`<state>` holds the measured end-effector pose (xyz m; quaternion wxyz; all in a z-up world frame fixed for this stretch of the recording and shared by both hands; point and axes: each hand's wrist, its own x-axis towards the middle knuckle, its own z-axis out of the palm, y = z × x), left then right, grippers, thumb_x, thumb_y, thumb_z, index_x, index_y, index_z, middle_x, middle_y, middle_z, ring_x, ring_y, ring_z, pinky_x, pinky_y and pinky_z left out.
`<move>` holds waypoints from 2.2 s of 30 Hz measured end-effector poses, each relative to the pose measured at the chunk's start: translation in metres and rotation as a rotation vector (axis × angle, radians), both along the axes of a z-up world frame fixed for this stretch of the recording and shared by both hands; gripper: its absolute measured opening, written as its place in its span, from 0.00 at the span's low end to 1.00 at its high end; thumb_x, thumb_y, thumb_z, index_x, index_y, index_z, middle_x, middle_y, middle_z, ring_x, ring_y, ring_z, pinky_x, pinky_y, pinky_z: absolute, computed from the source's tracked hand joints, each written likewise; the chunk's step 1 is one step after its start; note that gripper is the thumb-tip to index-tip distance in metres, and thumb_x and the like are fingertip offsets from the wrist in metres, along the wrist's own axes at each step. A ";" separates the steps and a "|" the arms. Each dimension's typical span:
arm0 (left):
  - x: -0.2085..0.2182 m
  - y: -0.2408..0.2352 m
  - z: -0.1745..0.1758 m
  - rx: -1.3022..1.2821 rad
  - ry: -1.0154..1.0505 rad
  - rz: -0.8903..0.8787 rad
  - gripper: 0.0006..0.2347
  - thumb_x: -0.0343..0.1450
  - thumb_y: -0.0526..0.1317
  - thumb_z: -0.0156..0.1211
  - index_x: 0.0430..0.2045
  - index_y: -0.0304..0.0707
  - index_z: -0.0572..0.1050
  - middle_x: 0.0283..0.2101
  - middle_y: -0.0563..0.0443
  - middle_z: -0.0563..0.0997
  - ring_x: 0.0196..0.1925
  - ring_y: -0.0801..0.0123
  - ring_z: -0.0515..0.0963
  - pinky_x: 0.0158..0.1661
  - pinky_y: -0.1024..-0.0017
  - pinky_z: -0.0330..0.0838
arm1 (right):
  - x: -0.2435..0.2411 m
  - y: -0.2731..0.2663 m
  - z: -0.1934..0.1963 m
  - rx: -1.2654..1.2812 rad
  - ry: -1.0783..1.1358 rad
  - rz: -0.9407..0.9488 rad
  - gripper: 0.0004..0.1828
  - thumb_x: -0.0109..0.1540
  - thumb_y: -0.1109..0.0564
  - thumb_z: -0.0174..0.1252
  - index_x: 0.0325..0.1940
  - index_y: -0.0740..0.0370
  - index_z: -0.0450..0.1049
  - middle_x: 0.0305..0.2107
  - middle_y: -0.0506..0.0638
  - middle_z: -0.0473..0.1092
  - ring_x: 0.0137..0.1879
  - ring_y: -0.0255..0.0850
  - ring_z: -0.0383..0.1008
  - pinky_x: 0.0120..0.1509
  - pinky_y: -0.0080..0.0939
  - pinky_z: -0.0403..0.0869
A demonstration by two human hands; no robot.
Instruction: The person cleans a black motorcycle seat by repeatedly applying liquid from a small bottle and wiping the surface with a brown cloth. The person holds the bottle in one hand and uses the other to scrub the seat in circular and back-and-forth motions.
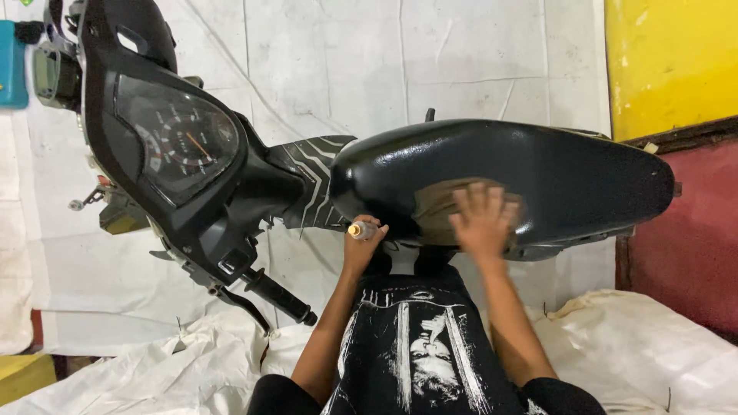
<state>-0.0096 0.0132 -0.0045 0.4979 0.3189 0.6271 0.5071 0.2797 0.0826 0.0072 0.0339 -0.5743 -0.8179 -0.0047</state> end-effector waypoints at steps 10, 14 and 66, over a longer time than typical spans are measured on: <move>-0.001 0.002 -0.010 0.034 0.009 0.033 0.12 0.63 0.39 0.79 0.31 0.37 0.78 0.34 0.45 0.82 0.41 0.64 0.80 0.50 0.64 0.71 | -0.049 -0.004 -0.023 0.149 -0.062 -0.183 0.30 0.66 0.45 0.57 0.74 0.47 0.67 0.77 0.59 0.52 0.78 0.77 0.40 0.66 0.93 0.33; 0.004 0.003 -0.011 0.022 -0.001 -0.008 0.13 0.62 0.40 0.80 0.31 0.39 0.79 0.35 0.47 0.83 0.42 0.65 0.81 0.51 0.64 0.71 | -0.045 -0.004 -0.020 -0.020 -0.022 0.096 0.31 0.64 0.34 0.50 0.74 0.25 0.61 0.76 0.41 0.53 0.80 0.64 0.48 0.72 0.89 0.40; 0.104 0.110 0.009 0.204 0.881 -0.317 0.22 0.61 0.66 0.67 0.32 0.52 0.77 0.44 0.51 0.77 0.50 0.50 0.77 0.43 0.56 0.68 | 0.235 0.080 0.070 -0.062 0.056 -0.593 0.33 0.72 0.41 0.46 0.81 0.48 0.55 0.80 0.53 0.41 0.81 0.65 0.29 0.71 0.86 0.32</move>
